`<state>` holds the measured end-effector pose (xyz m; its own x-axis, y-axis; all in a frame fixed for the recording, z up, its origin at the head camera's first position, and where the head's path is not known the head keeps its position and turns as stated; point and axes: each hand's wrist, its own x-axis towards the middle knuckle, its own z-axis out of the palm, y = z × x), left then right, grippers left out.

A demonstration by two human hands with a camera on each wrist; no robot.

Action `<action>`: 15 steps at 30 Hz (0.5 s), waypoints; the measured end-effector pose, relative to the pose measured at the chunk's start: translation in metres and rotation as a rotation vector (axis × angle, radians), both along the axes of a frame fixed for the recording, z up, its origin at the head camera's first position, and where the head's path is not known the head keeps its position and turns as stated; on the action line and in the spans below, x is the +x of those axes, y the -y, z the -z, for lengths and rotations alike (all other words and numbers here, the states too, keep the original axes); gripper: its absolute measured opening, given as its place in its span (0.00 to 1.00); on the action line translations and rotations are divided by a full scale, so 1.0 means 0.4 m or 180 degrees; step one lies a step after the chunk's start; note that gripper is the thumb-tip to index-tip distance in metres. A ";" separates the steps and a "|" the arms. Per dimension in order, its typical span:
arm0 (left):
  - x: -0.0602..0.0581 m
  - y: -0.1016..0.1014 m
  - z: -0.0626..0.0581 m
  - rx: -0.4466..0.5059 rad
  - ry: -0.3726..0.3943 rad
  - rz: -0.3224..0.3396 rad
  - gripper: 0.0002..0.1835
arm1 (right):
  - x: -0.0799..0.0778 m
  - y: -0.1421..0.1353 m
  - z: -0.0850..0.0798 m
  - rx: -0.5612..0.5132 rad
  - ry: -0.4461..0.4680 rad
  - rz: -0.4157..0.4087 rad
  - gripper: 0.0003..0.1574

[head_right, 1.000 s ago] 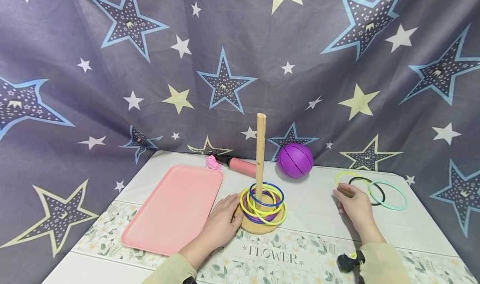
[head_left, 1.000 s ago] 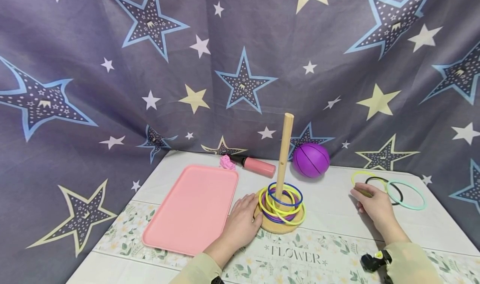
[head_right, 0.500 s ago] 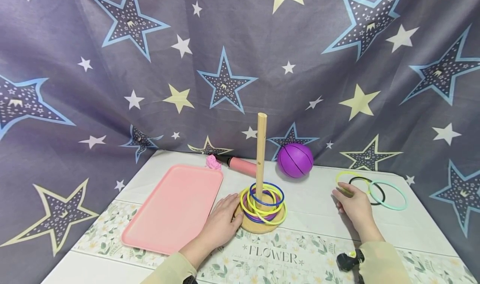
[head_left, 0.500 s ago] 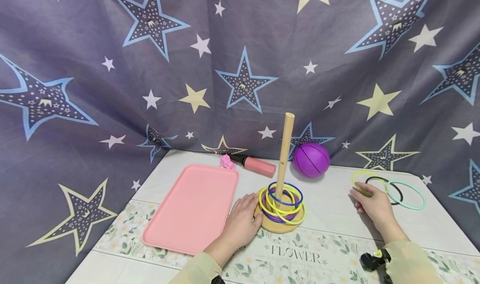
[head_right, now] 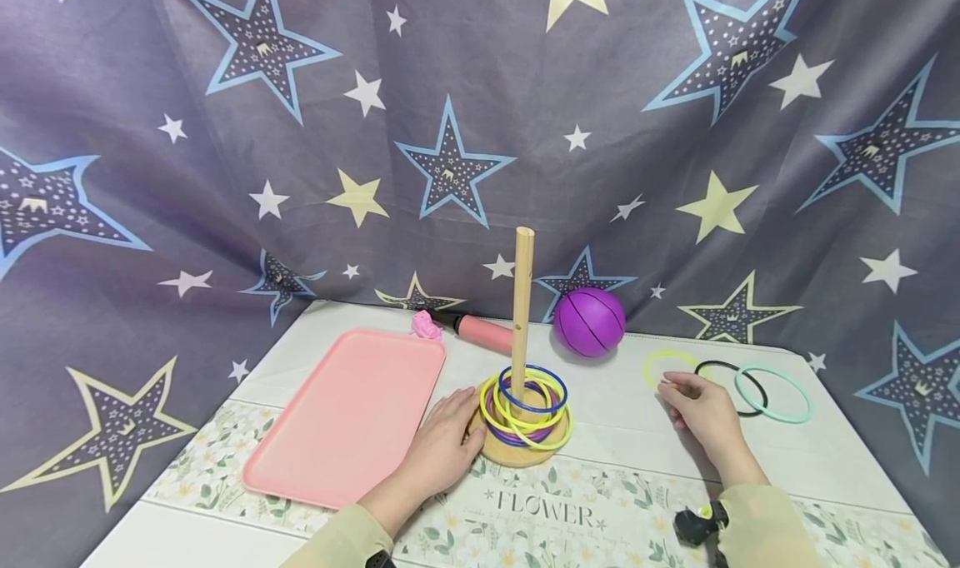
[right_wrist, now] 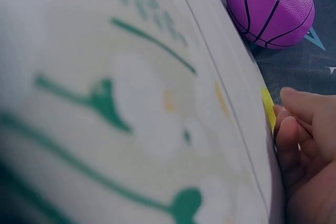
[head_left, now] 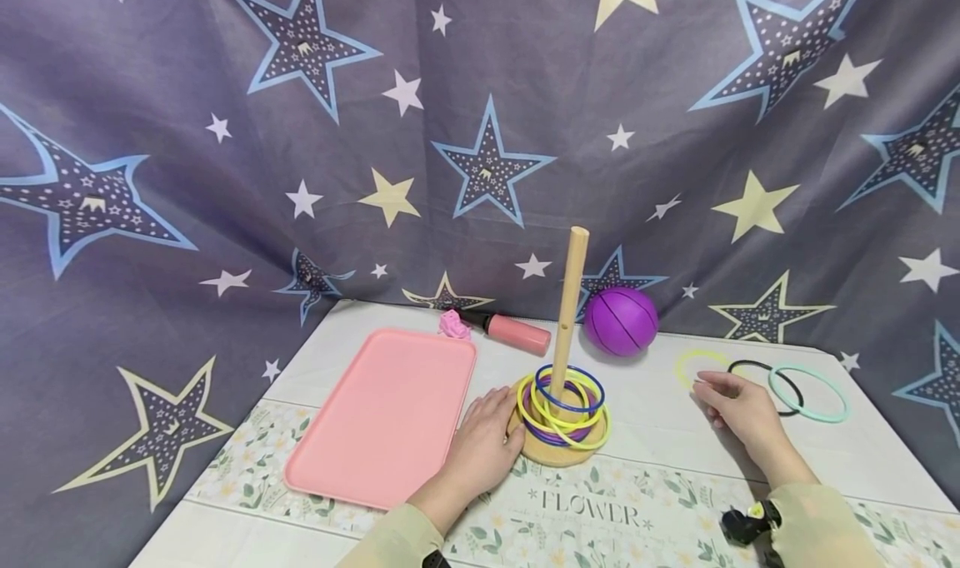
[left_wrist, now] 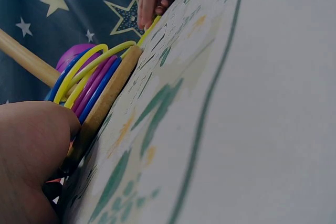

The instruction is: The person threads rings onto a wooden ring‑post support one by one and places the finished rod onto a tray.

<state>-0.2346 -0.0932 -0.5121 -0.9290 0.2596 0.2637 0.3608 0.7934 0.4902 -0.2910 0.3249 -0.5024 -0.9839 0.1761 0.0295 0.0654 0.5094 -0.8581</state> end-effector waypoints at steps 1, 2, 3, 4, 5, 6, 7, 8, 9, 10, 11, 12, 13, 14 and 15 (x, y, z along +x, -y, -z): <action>0.000 0.000 0.000 -0.0002 0.0001 0.0001 0.30 | 0.001 0.000 0.000 -0.0008 0.0005 -0.0029 0.34; 0.000 0.001 0.000 -0.0001 0.0000 0.0003 0.30 | 0.003 0.001 0.000 -0.0019 0.0012 -0.0047 0.34; 0.000 0.001 0.000 -0.0002 -0.0002 0.0004 0.30 | 0.004 0.002 0.000 -0.0026 0.0015 -0.0060 0.34; 0.001 0.001 0.000 -0.0004 -0.0003 0.0004 0.30 | 0.005 0.003 0.001 -0.0041 0.0006 -0.0053 0.34; 0.001 0.002 -0.001 -0.0002 -0.0004 0.0005 0.30 | 0.006 0.004 0.001 -0.0051 0.0001 -0.0031 0.34; 0.001 0.002 -0.001 0.0000 -0.0003 0.0005 0.30 | 0.006 0.004 0.002 -0.0065 -0.0008 0.0005 0.34; 0.002 0.002 -0.002 0.0000 -0.0005 0.0004 0.30 | 0.007 0.005 0.003 -0.0055 -0.0023 0.0045 0.33; 0.002 0.002 -0.002 0.0003 -0.0003 0.0006 0.30 | 0.007 0.006 0.005 -0.0037 -0.0038 0.0100 0.32; 0.003 0.002 -0.003 0.0002 0.0001 0.0008 0.30 | 0.007 0.006 0.006 -0.0022 -0.0051 0.0160 0.32; 0.004 0.001 -0.003 0.0001 0.0005 0.0008 0.30 | 0.006 0.007 0.008 -0.0009 -0.0057 0.0223 0.31; 0.004 0.001 -0.003 0.0003 0.0006 0.0009 0.30 | 0.004 0.007 0.009 0.0017 -0.0053 0.0282 0.31; 0.005 0.001 -0.004 0.0003 0.0008 0.0010 0.30 | 0.002 0.006 0.011 0.0043 -0.0048 0.0332 0.31; 0.005 0.001 -0.004 0.0003 0.0010 0.0010 0.30 | 0.001 0.006 0.013 0.0090 -0.0034 0.0374 0.32; 0.006 0.000 -0.004 0.0001 0.0011 0.0011 0.30 | -0.002 0.005 0.014 0.0135 -0.0014 0.0412 0.32; 0.006 0.000 -0.004 -0.0003 0.0010 0.0011 0.30 | -0.004 0.004 0.014 0.0180 0.0011 0.0446 0.33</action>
<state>-0.2321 -0.0931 -0.5105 -0.9289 0.2631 0.2606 0.3622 0.7926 0.4906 -0.2927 0.3231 -0.5082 -0.9499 0.3101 0.0399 0.1423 0.5425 -0.8279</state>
